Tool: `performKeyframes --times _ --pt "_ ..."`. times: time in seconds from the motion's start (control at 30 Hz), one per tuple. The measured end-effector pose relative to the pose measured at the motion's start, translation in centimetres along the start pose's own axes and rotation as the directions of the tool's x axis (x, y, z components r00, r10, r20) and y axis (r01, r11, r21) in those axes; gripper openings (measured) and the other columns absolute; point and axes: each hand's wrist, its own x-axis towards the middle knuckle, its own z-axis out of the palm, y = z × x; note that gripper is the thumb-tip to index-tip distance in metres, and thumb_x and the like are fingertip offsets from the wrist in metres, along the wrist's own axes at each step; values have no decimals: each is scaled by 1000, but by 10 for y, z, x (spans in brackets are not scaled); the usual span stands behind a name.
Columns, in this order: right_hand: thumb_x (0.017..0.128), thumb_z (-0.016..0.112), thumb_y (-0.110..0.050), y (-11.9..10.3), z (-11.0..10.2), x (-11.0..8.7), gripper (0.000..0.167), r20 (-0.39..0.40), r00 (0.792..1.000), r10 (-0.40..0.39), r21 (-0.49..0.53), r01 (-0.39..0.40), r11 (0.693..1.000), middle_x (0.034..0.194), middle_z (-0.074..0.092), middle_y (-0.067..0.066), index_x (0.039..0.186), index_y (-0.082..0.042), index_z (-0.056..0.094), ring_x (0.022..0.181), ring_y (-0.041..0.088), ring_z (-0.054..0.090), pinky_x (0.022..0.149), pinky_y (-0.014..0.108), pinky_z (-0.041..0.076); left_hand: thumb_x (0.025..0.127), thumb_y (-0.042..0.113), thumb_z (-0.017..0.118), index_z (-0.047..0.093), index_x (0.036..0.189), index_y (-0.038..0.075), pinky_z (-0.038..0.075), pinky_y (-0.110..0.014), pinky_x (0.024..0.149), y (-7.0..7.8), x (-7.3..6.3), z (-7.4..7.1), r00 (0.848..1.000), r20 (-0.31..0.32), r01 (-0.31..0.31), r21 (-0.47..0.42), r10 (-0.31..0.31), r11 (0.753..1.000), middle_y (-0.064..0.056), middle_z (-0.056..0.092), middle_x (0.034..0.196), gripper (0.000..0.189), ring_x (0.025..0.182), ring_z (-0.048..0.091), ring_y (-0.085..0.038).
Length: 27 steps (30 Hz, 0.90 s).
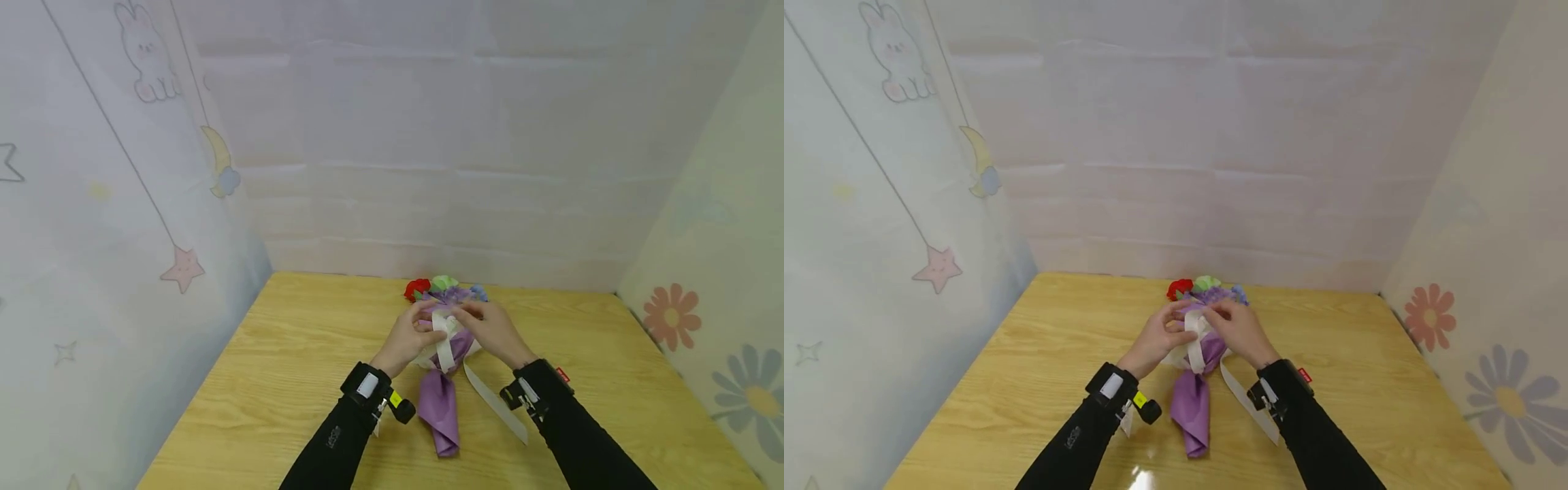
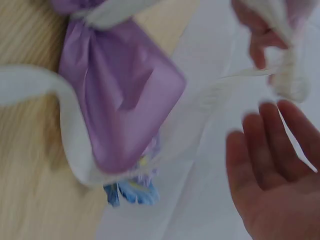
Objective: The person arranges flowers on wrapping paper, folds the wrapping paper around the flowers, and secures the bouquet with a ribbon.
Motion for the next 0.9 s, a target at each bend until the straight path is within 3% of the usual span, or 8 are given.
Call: performKeyframes --times 0.1,0.23,0.43,0.53,0.6,0.73,0.8,0.9 --pt "102 65 -30 -2 1 -6 36 59 998 4 23 -6 1000 120 69 13 123 -2 70 111 33 64 92 50 52 92 8 76 64 131 3 54 -30 83 1 0 -1 999 -35 -14 81 16 997 -10 62 124 41 102 67 -22" --pt "99 69 -17 -4 3 -9 21 48 999 7 46 -9 999 113 70 10 116 -4 71 106 29 65 86 41 53 93 16 77 75 109 2 54 -33 83 0 0 -3 998 -30 -45 216 53 975 -5 68 112 22 97 66 -18" --pt "97 68 -9 -7 4 -12 12 25 999 27 91 -29 995 106 68 12 107 -3 68 93 27 66 67 34 55 99 26 69 72 85 6 45 -27 72 -2 4 -7 997 39 -75 409 65 910 7 60 88 24 84 56 -11" --pt "96 68 -7 -8 5 -12 10 13 1000 17 88 -18 996 103 68 12 105 -3 68 88 25 65 65 32 55 103 27 62 66 87 6 40 -25 62 0 4 -9 995 101 -63 438 21 897 6 53 74 27 69 50 -10" --pt "95 68 -4 -5 7 -12 8 -2 1000 -8 69 8 998 101 68 10 103 -3 68 89 24 66 70 32 55 105 27 58 66 95 5 42 -24 61 0 4 -9 993 120 -51 443 -3 895 4 56 75 25 66 52 -9" --pt "95 68 0 7 15 -14 11 -42 997 -69 10 70 998 100 69 9 105 -2 69 91 23 66 77 34 53 104 27 61 64 122 6 50 -26 66 -3 0 -6 990 135 -13 384 -42 923 -4 68 92 28 76 63 -12" --pt "95 67 1 14 18 -15 15 -51 995 -85 -5 85 996 103 70 11 110 -1 70 91 24 67 77 34 54 98 23 70 58 134 8 53 -28 70 -4 -2 -5 986 156 5 342 -62 940 -7 68 104 40 85 66 -14" --pt "96 66 1 21 20 -18 19 -54 995 -86 -27 85 996 106 70 13 114 1 71 90 25 67 73 33 54 88 14 80 50 143 13 53 -28 73 -3 -6 -7 975 205 3 352 -80 936 -7 63 114 63 93 64 -16"
